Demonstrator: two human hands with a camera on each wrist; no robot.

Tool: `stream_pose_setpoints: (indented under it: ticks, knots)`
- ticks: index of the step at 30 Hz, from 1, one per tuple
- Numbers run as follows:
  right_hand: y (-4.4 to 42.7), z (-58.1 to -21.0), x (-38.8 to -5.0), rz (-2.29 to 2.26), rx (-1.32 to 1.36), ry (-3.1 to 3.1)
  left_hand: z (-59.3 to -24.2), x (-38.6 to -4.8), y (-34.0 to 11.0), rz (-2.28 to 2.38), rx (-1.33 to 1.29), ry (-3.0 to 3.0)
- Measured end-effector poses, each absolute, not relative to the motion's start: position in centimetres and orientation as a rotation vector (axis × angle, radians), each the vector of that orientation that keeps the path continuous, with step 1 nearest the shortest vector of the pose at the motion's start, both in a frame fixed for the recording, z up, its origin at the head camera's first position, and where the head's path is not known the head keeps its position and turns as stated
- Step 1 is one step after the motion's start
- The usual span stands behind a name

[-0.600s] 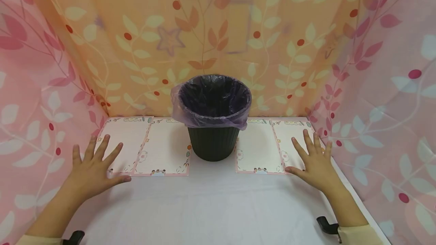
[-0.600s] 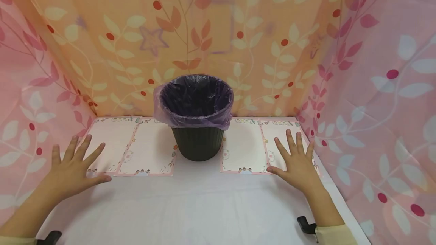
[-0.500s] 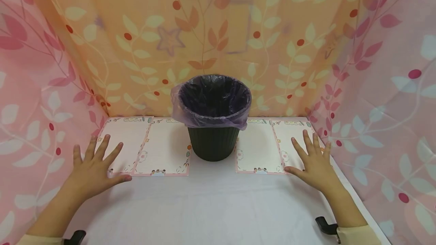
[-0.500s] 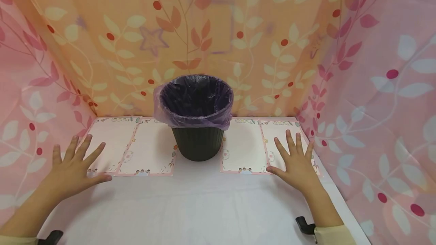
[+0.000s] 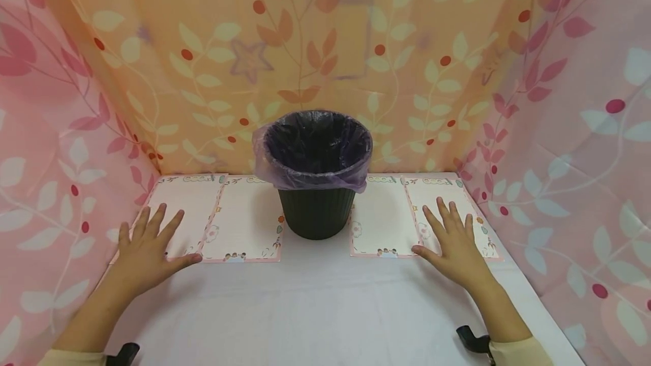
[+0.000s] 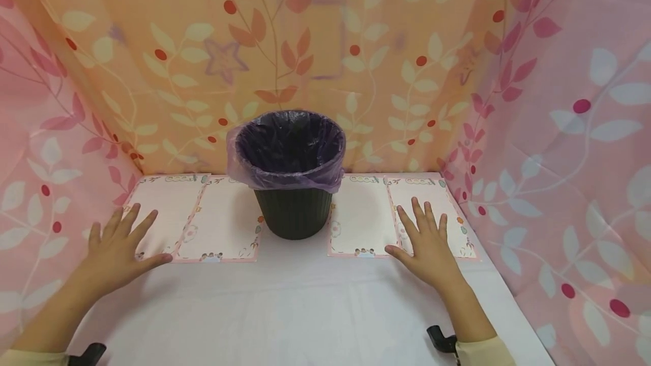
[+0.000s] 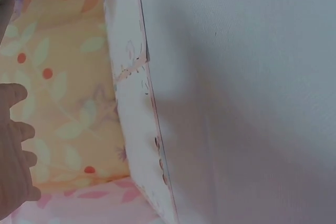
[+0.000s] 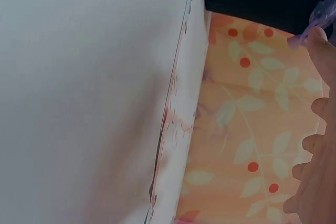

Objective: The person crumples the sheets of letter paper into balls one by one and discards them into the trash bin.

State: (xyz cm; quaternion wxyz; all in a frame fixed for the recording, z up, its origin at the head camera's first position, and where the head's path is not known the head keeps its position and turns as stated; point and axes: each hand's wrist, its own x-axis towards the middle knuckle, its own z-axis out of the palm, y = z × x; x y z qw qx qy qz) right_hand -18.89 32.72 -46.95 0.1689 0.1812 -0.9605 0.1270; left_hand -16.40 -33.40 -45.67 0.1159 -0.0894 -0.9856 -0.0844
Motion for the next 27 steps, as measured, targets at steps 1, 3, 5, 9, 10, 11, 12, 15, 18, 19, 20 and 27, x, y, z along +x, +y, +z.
stream_pose_setpoints:
  ticks: [1,3,5,9,10,11,12,15,18,19,20,27]
  knots:
    - [32.5,-46.9,-18.8,0.38,0.517,-2.727,-45.8,-16.4,-33.4,-0.263,-0.258,-2.89]
    - [31.9,-47.0,-18.6,0.414,0.529,-2.722,-46.1,-16.5,-33.4,-0.297,-0.251,-2.897]
    - [31.4,-47.1,-18.4,0.436,0.542,-2.715,-46.4,-16.6,-33.4,-0.335,-0.242,-2.897]
    - [30.3,-47.2,-18.2,0.459,0.579,-2.703,-47.2,-16.9,-33.4,-0.424,-0.222,-2.901]
    - [30.0,-47.2,-18.2,0.459,0.589,-2.695,-47.3,-16.9,-33.4,-0.441,-0.215,-2.903]
    - [29.6,-47.1,-18.1,0.467,0.598,-2.693,-47.5,-17.0,-33.4,-0.46,-0.209,-2.905]
    - [29.3,-47.0,-18.1,0.475,0.607,-2.686,-47.6,-17.1,-33.3,-0.478,-0.202,-2.909]
    - [28.2,-46.8,-17.9,0.489,0.63,-2.673,-47.8,-17.3,-33.2,-0.518,-0.179,-2.917]
    - [27.0,-46.7,-17.7,0.504,0.658,-2.664,-47.9,-17.5,-33.1,-0.556,-0.163,-2.925]
    - [26.6,-46.7,-17.6,0.51,0.669,-2.663,-47.9,-17.5,-33.1,-0.565,-0.159,-2.926]
    - [26.2,-46.8,-17.6,0.521,0.682,-2.656,-48.0,-17.6,-33.0,-0.573,-0.152,-2.931]
    - [23.4,-47.2,-17.4,0.579,0.76,-2.624,-48.1,-18.3,-32.2,-0.641,-0.123,-2.967]
